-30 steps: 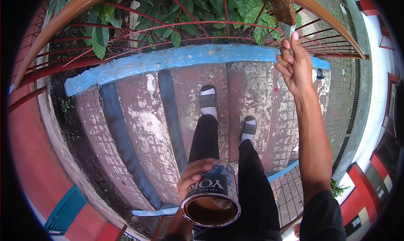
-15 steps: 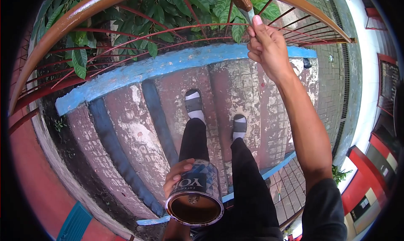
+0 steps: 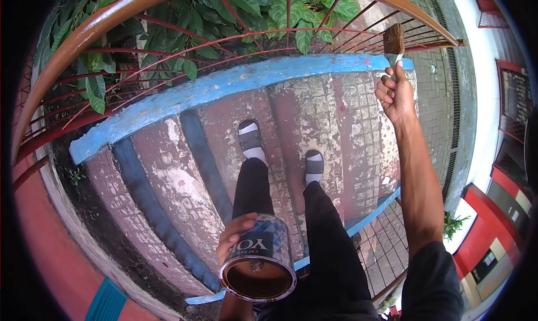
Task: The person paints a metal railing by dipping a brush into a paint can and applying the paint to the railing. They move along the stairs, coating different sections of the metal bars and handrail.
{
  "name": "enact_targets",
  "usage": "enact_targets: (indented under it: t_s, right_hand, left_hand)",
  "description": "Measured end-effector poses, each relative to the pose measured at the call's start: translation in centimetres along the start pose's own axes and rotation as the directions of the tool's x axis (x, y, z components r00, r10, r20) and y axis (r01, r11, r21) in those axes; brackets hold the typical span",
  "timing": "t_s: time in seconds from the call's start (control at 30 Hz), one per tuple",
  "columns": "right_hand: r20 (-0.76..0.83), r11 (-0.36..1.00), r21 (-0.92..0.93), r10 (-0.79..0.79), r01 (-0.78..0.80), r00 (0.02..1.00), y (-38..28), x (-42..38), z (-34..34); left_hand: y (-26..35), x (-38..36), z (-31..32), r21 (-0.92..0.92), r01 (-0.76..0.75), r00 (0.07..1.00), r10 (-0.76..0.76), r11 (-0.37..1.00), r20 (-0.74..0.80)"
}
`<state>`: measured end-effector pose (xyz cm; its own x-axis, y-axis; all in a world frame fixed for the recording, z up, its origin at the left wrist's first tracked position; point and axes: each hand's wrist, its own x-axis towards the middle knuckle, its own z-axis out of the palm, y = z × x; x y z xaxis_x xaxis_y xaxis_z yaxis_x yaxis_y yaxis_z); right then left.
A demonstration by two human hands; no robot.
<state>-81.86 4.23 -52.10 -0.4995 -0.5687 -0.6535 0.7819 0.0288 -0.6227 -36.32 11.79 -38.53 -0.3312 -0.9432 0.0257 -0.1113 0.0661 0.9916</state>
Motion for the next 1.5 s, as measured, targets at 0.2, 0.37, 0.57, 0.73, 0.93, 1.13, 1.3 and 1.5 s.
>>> enact_targets:
  t_s: [0.2,0.37,0.57,0.73,0.93,1.13,1.3,1.5]
  right_hand:
    - [0.089,0.893,-0.4,-0.187,0.207,0.978,3.0,-3.1,2.1]
    - [-0.009,0.945,-0.215,-0.253,0.245,0.967,5.3,-4.2,5.8]
    - [0.127,0.997,-0.039,-0.063,0.069,0.99,4.3,-5.4,4.8]
    - [0.14,0.99,-0.056,-0.119,0.128,0.983,4.6,-5.6,6.8]
    - [0.082,0.823,-0.235,-0.513,0.517,0.854,6.4,-4.6,8.9]
    - [0.113,0.52,-0.635,-0.669,0.571,0.734,7.1,-2.0,11.3]
    - [0.195,0.353,-0.657,-0.774,0.666,0.602,8.1,-4.1,16.2]
    - [0.231,0.522,-0.617,-0.595,0.589,0.77,9.0,-6.6,17.5]
  left_hand:
    - [0.4,-0.1,0.6,0.114,0.028,0.997,-0.036,0.993,0.068]
    - [0.9,0.6,1.6,0.148,0.007,0.996,-0.02,0.989,0.085]
    - [-0.5,0.8,1.0,0.094,-0.029,0.994,0.018,0.995,0.111]
    - [-1.4,0.9,0.2,0.091,-0.003,0.987,-0.012,0.996,0.162]
    - [-1.5,1.5,-0.2,0.128,0.022,0.99,-0.04,0.992,0.135]
    - [-1.5,1.8,-0.2,0.137,0.03,0.992,-0.047,0.99,0.119]
    - [-1.9,1.6,-0.4,0.149,0.049,0.992,-0.065,0.988,0.105]
    - [-0.1,2.3,0.7,0.14,0.203,0.97,-0.219,0.969,0.109]
